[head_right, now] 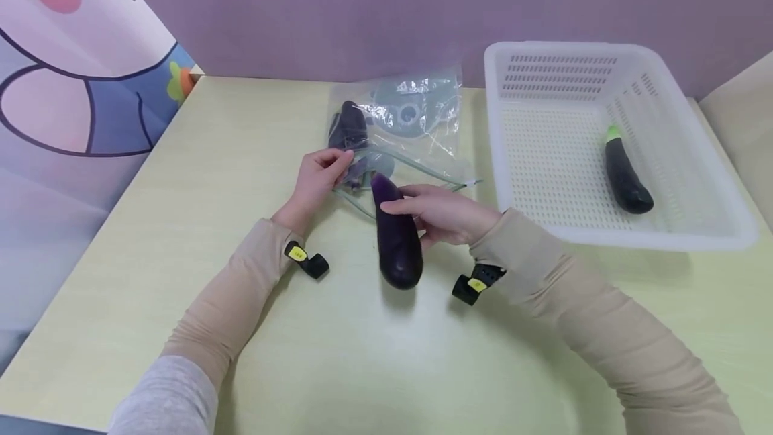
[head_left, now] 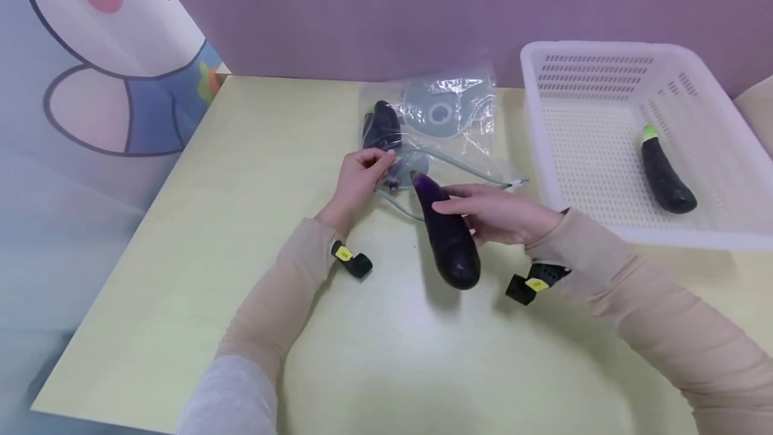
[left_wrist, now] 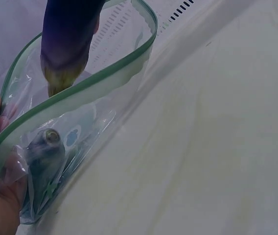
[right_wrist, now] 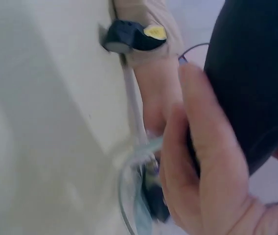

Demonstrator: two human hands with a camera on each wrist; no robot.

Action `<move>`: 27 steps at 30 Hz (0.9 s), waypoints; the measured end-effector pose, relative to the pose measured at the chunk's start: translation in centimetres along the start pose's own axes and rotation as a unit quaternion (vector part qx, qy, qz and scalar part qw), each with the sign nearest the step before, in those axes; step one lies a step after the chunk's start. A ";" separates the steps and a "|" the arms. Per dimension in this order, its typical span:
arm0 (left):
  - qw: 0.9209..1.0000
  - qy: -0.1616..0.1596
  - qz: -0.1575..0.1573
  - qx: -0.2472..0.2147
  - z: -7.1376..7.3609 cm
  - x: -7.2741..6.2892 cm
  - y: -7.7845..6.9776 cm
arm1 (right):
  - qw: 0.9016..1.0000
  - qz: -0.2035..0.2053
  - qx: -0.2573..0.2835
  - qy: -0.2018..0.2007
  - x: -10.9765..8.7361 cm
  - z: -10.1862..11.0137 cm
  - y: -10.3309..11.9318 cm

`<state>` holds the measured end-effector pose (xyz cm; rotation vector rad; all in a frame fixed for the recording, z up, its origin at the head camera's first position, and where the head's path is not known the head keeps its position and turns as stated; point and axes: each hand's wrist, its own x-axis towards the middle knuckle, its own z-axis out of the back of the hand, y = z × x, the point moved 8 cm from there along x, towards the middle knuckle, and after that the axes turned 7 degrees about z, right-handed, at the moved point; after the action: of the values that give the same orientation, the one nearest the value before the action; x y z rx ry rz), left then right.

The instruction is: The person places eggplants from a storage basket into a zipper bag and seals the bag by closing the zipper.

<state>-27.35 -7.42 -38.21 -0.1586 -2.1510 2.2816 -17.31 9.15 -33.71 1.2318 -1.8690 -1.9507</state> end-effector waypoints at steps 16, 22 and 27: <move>1.000 0.004 -0.008 -0.013 -0.5 -0.6 0.3 | 0.987 0.053 0.133 -0.079 3.1 0.7 -2.8; 1.000 -0.002 -0.015 0.001 -0.4 -0.7 0.1 | 0.977 0.058 0.178 -0.101 4.0 1.4 -2.9; 1.000 0.003 -0.024 -0.007 -0.2 -0.6 -0.2 | 0.969 0.061 0.193 -0.140 5.0 2.1 -2.6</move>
<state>-26.79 -7.24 -38.00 -0.1143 -2.1443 2.2375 -20.88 8.06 -38.44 0.9298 -2.4947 -1.8284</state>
